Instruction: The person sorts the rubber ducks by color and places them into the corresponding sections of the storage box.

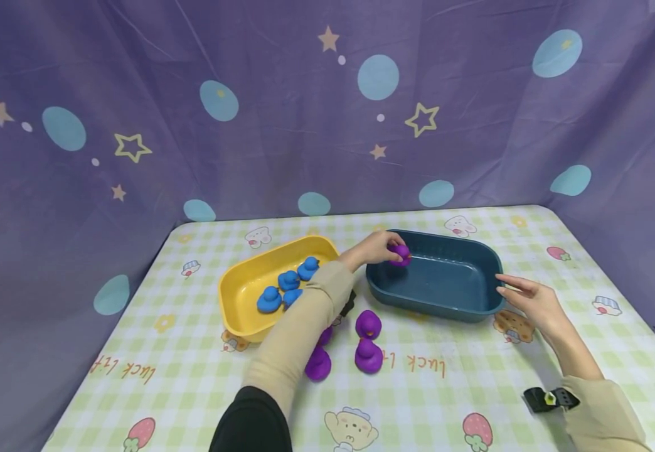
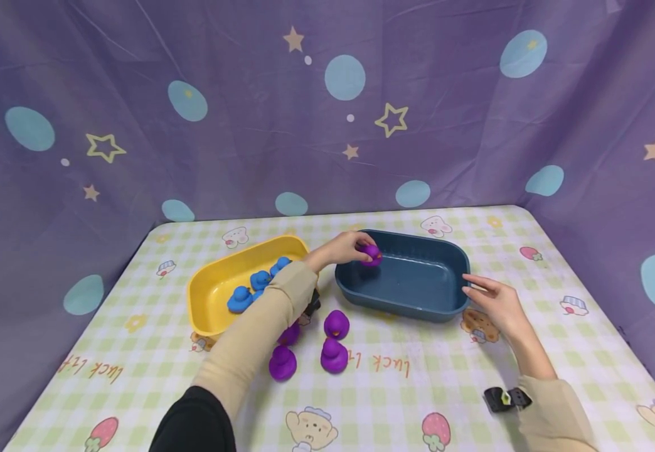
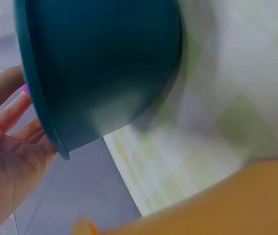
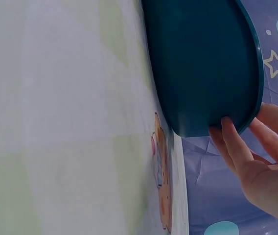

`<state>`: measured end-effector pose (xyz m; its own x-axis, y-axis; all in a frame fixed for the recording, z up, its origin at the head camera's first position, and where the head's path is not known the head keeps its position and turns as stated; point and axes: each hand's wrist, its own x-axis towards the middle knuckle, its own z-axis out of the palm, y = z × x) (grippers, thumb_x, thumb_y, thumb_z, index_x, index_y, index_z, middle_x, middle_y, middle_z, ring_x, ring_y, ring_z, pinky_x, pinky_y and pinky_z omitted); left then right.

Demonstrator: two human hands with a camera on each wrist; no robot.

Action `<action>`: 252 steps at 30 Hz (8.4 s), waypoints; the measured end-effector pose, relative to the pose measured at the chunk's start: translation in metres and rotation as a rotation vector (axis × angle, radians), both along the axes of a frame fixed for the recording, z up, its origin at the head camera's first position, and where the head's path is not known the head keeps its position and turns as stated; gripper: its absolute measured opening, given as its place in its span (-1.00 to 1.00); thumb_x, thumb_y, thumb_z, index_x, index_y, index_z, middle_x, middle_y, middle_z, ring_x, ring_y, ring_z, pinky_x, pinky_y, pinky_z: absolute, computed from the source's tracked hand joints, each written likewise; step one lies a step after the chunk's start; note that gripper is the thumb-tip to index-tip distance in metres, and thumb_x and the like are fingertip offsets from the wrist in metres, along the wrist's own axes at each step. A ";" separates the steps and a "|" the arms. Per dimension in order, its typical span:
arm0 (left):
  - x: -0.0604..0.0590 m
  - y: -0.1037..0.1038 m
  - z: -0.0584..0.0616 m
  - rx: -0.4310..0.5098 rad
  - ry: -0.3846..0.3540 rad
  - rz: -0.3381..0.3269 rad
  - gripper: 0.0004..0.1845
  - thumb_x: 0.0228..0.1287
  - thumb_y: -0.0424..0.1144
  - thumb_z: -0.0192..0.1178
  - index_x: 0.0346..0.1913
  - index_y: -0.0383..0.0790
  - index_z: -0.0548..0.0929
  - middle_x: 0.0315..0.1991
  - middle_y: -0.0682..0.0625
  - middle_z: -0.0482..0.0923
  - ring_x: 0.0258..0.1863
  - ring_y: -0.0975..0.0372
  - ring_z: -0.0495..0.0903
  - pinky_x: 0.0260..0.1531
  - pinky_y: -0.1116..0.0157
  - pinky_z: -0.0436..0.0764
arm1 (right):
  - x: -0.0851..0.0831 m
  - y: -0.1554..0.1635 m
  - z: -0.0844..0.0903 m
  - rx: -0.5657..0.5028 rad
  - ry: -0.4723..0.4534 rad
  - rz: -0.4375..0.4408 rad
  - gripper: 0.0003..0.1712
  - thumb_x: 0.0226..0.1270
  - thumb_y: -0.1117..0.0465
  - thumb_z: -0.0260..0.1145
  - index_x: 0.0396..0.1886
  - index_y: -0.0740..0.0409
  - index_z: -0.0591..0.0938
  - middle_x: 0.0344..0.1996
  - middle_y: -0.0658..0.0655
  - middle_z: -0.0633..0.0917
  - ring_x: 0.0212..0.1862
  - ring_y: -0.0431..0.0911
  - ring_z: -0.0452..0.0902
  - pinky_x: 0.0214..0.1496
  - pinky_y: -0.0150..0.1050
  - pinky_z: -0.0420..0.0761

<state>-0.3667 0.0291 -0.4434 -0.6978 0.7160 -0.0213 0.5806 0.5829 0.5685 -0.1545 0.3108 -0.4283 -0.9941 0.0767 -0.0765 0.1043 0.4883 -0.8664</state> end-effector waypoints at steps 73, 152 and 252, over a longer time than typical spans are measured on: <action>0.087 -0.020 0.074 -0.066 -0.042 -0.045 -0.68 0.26 -0.33 0.11 0.07 -0.30 0.52 0.03 -0.18 0.54 0.00 0.11 0.54 -0.01 0.37 0.48 | 0.002 -0.001 0.000 0.006 0.008 0.002 -0.30 0.29 -0.10 0.12 0.29 0.23 0.32 0.25 0.26 0.34 -0.19 -0.67 0.30 -0.19 -0.61 0.46; 0.195 -0.105 0.049 -0.161 0.030 -0.152 -0.73 0.13 -0.17 0.26 -0.09 -0.13 0.64 -0.18 0.07 0.54 -0.14 0.29 0.55 -0.10 0.47 0.42 | 0.001 0.001 -0.003 -0.083 0.036 0.002 -0.35 0.28 -0.01 0.18 0.27 0.27 0.35 -0.04 -0.32 0.40 -0.17 -0.62 0.41 -0.15 -0.59 0.50; 0.137 -0.067 0.102 0.039 -0.003 -0.071 -0.73 0.11 -0.27 0.26 -0.11 -0.25 0.57 -0.25 -0.07 0.52 -0.18 0.11 0.54 -0.17 0.42 0.48 | 0.000 0.000 -0.005 -0.052 -0.017 -0.004 -0.30 0.29 -0.09 0.12 0.30 0.22 0.31 0.30 0.38 0.22 -0.20 -0.70 0.31 -0.16 -0.59 0.49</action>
